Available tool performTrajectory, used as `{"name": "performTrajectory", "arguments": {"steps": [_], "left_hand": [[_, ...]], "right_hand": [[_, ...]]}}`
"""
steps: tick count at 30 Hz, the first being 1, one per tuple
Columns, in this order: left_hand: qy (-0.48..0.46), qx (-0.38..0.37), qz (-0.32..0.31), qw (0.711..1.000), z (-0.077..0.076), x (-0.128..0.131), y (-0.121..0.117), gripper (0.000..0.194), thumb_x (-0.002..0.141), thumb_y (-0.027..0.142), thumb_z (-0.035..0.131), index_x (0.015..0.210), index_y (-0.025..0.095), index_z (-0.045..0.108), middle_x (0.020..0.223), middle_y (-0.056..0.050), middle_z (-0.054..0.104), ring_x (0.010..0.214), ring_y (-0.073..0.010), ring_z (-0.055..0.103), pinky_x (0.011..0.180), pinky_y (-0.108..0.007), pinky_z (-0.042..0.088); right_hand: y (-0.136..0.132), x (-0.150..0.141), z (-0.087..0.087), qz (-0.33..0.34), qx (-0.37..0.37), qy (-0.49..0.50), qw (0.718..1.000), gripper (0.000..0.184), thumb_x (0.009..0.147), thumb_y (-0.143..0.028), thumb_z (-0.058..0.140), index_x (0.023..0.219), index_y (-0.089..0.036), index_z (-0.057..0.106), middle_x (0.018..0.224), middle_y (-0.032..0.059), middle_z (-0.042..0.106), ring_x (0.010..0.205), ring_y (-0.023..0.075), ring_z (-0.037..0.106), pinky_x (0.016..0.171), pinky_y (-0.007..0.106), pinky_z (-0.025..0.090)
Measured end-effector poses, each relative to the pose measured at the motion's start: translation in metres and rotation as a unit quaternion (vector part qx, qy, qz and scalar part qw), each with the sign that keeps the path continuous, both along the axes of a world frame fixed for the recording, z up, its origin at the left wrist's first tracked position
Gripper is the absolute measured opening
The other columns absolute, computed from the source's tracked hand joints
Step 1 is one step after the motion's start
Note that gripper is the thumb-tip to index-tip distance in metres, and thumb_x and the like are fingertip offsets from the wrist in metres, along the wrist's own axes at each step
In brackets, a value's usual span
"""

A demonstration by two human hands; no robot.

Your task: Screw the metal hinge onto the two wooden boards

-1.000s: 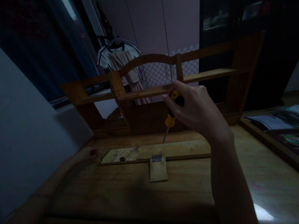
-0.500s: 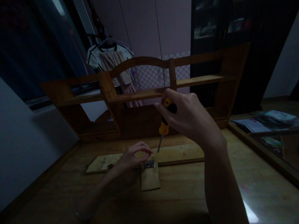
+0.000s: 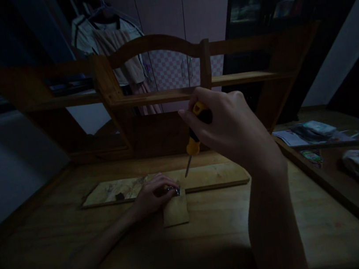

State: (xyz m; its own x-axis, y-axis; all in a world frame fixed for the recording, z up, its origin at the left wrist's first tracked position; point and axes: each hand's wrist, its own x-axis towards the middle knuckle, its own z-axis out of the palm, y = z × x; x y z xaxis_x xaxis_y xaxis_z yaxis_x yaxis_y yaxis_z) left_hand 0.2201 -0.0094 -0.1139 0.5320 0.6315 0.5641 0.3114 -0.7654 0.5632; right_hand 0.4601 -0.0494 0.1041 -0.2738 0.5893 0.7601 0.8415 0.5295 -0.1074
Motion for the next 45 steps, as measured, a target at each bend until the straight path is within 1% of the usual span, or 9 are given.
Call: {"name": "performTrajectory", "arguments": {"steps": [6, 14, 17, 21, 26, 31, 35, 40, 45], "left_hand": [[0.009, 0.011, -0.002, 1.000, -0.003, 0.000, -0.002, 0.011, 0.090, 0.022, 0.061, 0.099, 0.020, 0.068, 0.091, -0.005, 0.066, 0.089, -0.0176, 0.059, 0.082, -0.032, 0.046], [0.013, 0.021, 0.001, 1.000, -0.007, 0.000, -0.002, 0.013, 0.091, 0.023, 0.060, 0.100, 0.020, 0.068, 0.093, -0.006, 0.067, 0.090, -0.0189, 0.060, 0.083, -0.033, 0.046], [0.005, 0.014, 0.009, 1.000, -0.005, -0.001, -0.001, 0.015, 0.091, 0.023, 0.059, 0.102, 0.020, 0.069, 0.094, -0.007, 0.067, 0.091, -0.0190, 0.061, 0.084, -0.034, 0.047], [0.004, 0.012, -0.007, 1.000, -0.005, -0.001, -0.002, 0.015, 0.090, 0.019, 0.059, 0.102, 0.020, 0.069, 0.094, -0.006, 0.067, 0.092, -0.0182, 0.060, 0.084, -0.033, 0.047], [-0.003, 0.001, -0.012, 1.000, -0.008, 0.002, -0.002, 0.016, 0.088, 0.016, 0.060, 0.101, 0.020, 0.068, 0.096, -0.005, 0.067, 0.094, -0.0180, 0.060, 0.086, -0.032, 0.047], [-0.003, -0.037, 0.006, 0.999, -0.013, 0.006, -0.002, 0.019, 0.085, 0.016, 0.063, 0.103, 0.020, 0.068, 0.095, -0.006, 0.066, 0.092, -0.0185, 0.061, 0.082, -0.032, 0.048], [-0.001, -0.045, 0.002, 0.999, -0.013, 0.006, -0.002, 0.012, 0.086, 0.019, 0.065, 0.097, 0.020, 0.069, 0.093, -0.006, 0.066, 0.092, -0.0186, 0.060, 0.082, -0.031, 0.047], [0.003, -0.039, -0.001, 0.999, -0.014, 0.005, -0.001, 0.011, 0.085, 0.019, 0.068, 0.095, 0.019, 0.070, 0.094, -0.006, 0.065, 0.092, -0.0183, 0.060, 0.082, -0.030, 0.047], [0.005, -0.035, 0.006, 0.999, -0.013, 0.005, 0.000, 0.009, 0.084, 0.022, 0.069, 0.092, 0.018, 0.069, 0.091, -0.006, 0.064, 0.091, -0.0191, 0.059, 0.082, -0.031, 0.047]], "right_hand": [[0.007, 0.001, -0.004, 0.007, 0.017, -0.001, 1.000, 0.012, 0.088, -0.031, 0.063, 0.092, -0.020, 0.068, 0.072, -0.0012, 0.064, 0.062, 0.0142, 0.058, 0.060, 0.027, 0.035], [0.002, 0.003, -0.005, -0.005, 0.013, -0.011, 1.000, 0.018, 0.092, -0.034, 0.058, 0.098, -0.020, 0.068, 0.085, 0.0038, 0.067, 0.077, 0.0196, 0.062, 0.066, 0.029, 0.039], [0.002, 0.001, -0.005, 0.002, 0.010, -0.009, 1.000, 0.018, 0.092, -0.033, 0.059, 0.100, -0.021, 0.068, 0.087, 0.0036, 0.068, 0.077, 0.0200, 0.063, 0.066, 0.030, 0.040], [0.004, -0.002, -0.005, 0.007, 0.014, -0.016, 1.000, 0.018, 0.091, -0.032, 0.059, 0.103, -0.021, 0.068, 0.088, 0.0029, 0.069, 0.078, 0.0203, 0.063, 0.067, 0.030, 0.040], [0.005, -0.006, -0.004, 0.003, 0.017, -0.025, 1.000, 0.014, 0.090, -0.032, 0.060, 0.093, -0.020, 0.068, 0.076, 0.0010, 0.065, 0.065, 0.0166, 0.059, 0.059, 0.029, 0.036], [0.006, -0.015, -0.009, 0.025, 0.013, -0.039, 0.999, 0.011, 0.089, -0.032, 0.061, 0.092, -0.022, 0.066, 0.074, -0.0002, 0.065, 0.069, 0.0174, 0.061, 0.061, 0.028, 0.037], [0.006, -0.027, -0.014, 0.050, -0.017, -0.053, 0.997, 0.012, 0.090, -0.033, 0.059, 0.089, -0.022, 0.064, 0.074, 0.0000, 0.064, 0.070, 0.0176, 0.061, 0.060, 0.027, 0.037], [0.005, -0.036, -0.018, 0.075, -0.071, -0.068, 0.992, 0.016, 0.090, -0.037, 0.058, 0.090, -0.023, 0.065, 0.074, 0.0016, 0.064, 0.069, 0.0190, 0.061, 0.060, 0.028, 0.038], [0.005, -0.039, -0.020, 0.089, -0.089, -0.073, 0.989, 0.016, 0.089, -0.039, 0.059, 0.090, -0.024, 0.066, 0.074, 0.0017, 0.063, 0.073, 0.0204, 0.061, 0.064, 0.029, 0.038]]}}
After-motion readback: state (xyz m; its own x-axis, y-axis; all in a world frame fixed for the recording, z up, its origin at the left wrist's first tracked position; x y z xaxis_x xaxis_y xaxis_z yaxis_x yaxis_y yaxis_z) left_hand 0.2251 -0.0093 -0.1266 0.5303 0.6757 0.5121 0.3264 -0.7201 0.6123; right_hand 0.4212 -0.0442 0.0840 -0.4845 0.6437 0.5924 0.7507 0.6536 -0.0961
